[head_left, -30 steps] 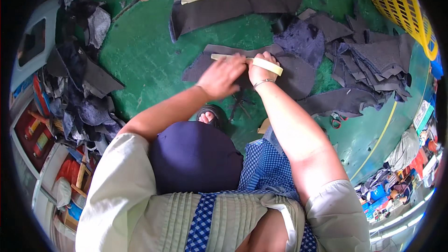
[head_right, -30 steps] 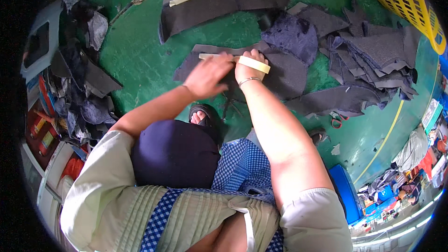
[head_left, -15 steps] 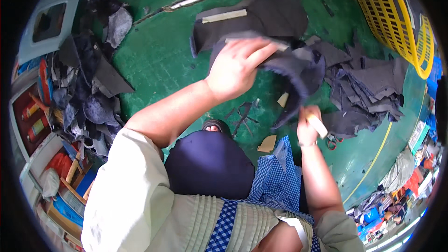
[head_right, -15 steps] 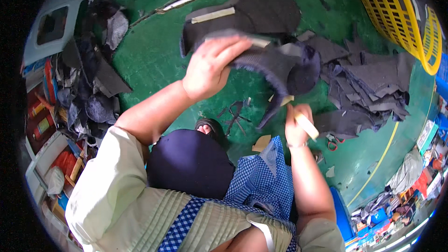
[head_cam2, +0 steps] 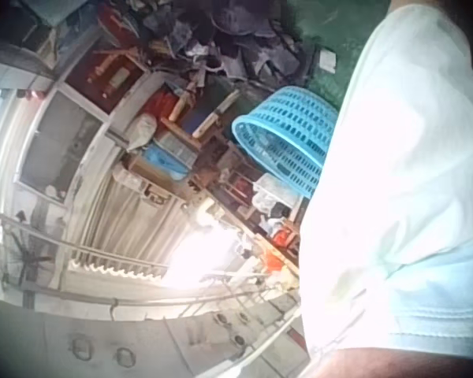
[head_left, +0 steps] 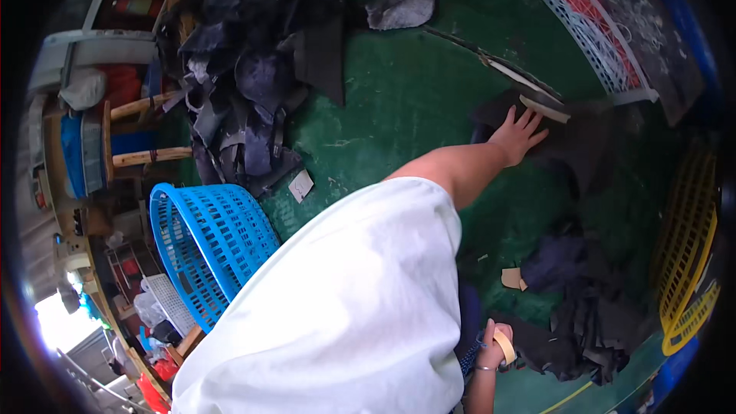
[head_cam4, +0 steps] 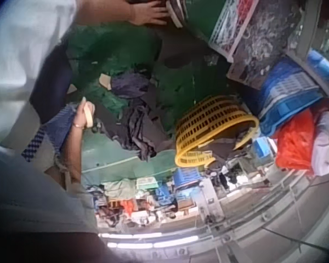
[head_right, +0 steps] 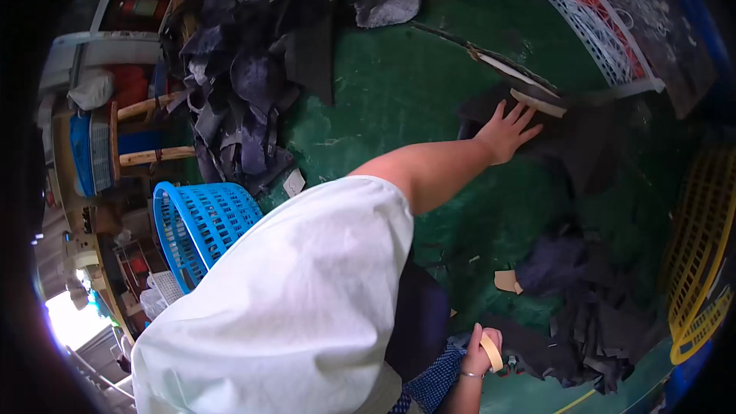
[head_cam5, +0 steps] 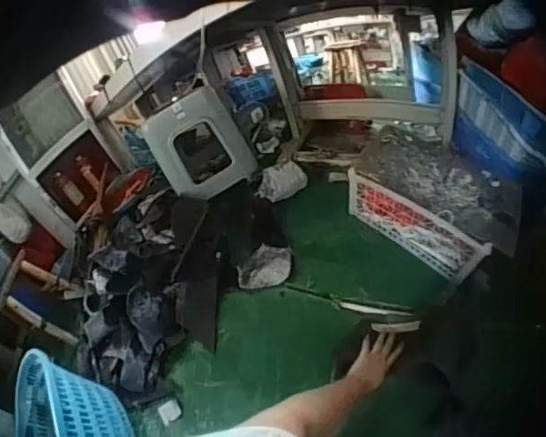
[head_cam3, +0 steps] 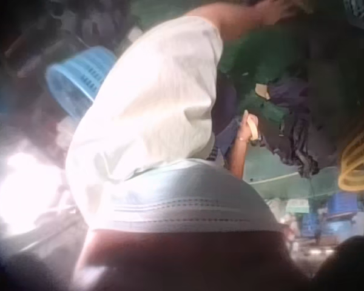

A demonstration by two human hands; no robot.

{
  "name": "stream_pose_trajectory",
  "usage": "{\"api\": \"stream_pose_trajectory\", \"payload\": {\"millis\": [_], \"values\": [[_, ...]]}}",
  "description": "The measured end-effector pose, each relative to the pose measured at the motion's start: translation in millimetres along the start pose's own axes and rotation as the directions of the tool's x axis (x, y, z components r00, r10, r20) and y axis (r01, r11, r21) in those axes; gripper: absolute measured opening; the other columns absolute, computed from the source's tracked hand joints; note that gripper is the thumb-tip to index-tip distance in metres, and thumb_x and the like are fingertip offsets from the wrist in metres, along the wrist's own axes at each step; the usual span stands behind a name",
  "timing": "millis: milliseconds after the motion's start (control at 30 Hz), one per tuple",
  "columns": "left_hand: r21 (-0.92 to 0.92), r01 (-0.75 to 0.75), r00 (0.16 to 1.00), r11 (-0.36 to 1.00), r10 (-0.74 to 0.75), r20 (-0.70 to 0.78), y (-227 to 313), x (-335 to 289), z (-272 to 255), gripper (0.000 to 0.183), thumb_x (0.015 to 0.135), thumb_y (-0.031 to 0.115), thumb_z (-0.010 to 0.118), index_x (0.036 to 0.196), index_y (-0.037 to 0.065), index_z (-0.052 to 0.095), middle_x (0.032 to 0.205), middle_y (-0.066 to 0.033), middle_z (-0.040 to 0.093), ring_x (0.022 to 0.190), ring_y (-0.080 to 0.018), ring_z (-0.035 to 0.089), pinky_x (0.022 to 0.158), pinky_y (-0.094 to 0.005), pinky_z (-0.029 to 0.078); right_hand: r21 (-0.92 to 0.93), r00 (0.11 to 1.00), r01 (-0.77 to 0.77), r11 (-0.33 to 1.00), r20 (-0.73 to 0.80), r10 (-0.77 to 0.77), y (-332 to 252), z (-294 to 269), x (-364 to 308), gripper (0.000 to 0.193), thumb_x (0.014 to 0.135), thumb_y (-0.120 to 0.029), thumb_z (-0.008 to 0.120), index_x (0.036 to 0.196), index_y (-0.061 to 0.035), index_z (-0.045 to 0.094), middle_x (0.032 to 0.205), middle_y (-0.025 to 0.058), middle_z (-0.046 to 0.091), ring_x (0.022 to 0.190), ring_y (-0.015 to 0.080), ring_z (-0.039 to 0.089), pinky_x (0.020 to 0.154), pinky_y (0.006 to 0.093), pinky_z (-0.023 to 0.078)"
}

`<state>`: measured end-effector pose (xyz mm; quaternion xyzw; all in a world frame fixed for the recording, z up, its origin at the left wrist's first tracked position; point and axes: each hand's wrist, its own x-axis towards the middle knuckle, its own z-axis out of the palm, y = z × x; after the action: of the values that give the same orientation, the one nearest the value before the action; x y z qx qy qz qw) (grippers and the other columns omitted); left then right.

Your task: Cutting out shoe components from a large sheet of material using scissors and applying tape.

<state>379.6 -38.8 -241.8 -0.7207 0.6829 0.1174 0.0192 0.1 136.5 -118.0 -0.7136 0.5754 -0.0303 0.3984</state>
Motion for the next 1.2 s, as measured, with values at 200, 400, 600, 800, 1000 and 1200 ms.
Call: {"api": "stream_pose_trajectory", "payload": {"millis": [200, 400, 600, 800, 1000, 1200], "values": [[-0.448, 0.203, 0.979, 0.870, -0.167, 0.120, -15.3, 31.0, -39.0, 0.072, 0.082, 0.035, 0.058, 0.144, 0.014, 0.027, 0.150, -0.0195, 0.015, 0.139, -0.0361, 0.014, 0.108, -0.0566, 0.015, -0.089, 0.998, -0.055, 0.994, -0.011, 0.054, -6.2, -23.6, 25.4, 0.037, 0.091, -0.018, 0.054, 0.060, 0.0012, 0.045, 0.071, 0.0109, 0.050, 0.062, 0.0237, 0.050, 0.057, 0.0361, 0.040], [-0.553, 0.173, 0.636, 0.815, -0.521, -0.569, -110.6, -59.3, -53.0, 0.047, 0.062, 0.006, 0.065, 0.108, 0.003, 0.057, 0.123, -0.0190, 0.050, 0.116, -0.0351, 0.047, 0.097, -0.0454, 0.039, -0.205, 0.992, -0.014, 0.979, 0.119, 0.039, -9.2, -28.9, 56.4, 0.037, 0.098, -0.025, 0.037, 0.079, 0.0022, 0.054, 0.073, 0.0126, 0.050, 0.069, 0.0258, 0.051, 0.064, 0.0370, 0.041], [-0.310, 0.934, 0.046, 0.179, -0.920, -0.390, -270.5, -306.0, -0.9, 0.070, 0.064, 0.024, 0.066, 0.126, 0.000, 0.043, 0.138, -0.0226, 0.036, 0.129, -0.0368, 0.033, 0.100, -0.0486, 0.035, -0.284, 0.963, -0.044, 0.958, 0.243, 0.116, -32.5, -20.5, 57.1, 0.034, 0.095, -0.031, 0.043, 0.112, -0.0043, 0.056, 0.084, 0.0167, 0.060, 0.077, 0.0308, 0.058, 0.071, 0.0388, 0.046], [-0.299, 0.846, -0.322, -0.442, -0.869, 0.376, -332.7, -527.3, 32.4, 0.086, 0.060, 0.054, 0.077, 0.122, 0.000, 0.052, 0.118, -0.0146, 0.059, 0.111, -0.0256, 0.056, 0.090, -0.0346, 0.046, -0.463, 0.951, 0.002, 0.886, 0.273, 0.141, -9.4, -30.0, 63.5, 0.032, 0.091, -0.033, 0.052, 0.103, -0.0035, 0.059, 0.083, 0.0192, 0.063, 0.078, 0.0357, 0.061, 0.070, 0.0423, 0.046], [-0.415, 0.898, -0.046, -0.149, -0.968, 0.248, -265.7, -430.7, 65.9, 0.023, 0.070, 0.033, 0.073, 0.081, 0.014, 0.070, 0.099, -0.0104, 0.061, 0.095, -0.0293, 0.059, 0.082, -0.0414, 0.049, -0.603, 0.957, -0.007, 0.798, 0.226, 0.179, 19.8, -74.5, 99.7, 0.032, 0.090, -0.033, 0.054, 0.088, -0.0017, 0.062, 0.078, 0.0212, 0.064, 0.074, 0.0386, 0.061, 0.067, 0.0433, 0.047], [-0.538, 0.764, 0.152, 0.356, -0.910, -0.386, -303.1, -348.5, -0.1, 0.033, 0.069, 0.022, 0.071, 0.099, 0.012, 0.060, 0.118, -0.0121, 0.050, 0.108, -0.0329, 0.051, 0.087, -0.0423, 0.047, -0.565, 0.963, 0.025, 0.825, 0.234, 0.131, 6.1, -65.4, 102.9, 0.031, 0.089, -0.031, 0.055, 0.085, -0.0016, 0.062, 0.076, 0.0205, 0.063, 0.073, 0.0381, 0.061, 0.065, 0.0423, 0.047]]}}
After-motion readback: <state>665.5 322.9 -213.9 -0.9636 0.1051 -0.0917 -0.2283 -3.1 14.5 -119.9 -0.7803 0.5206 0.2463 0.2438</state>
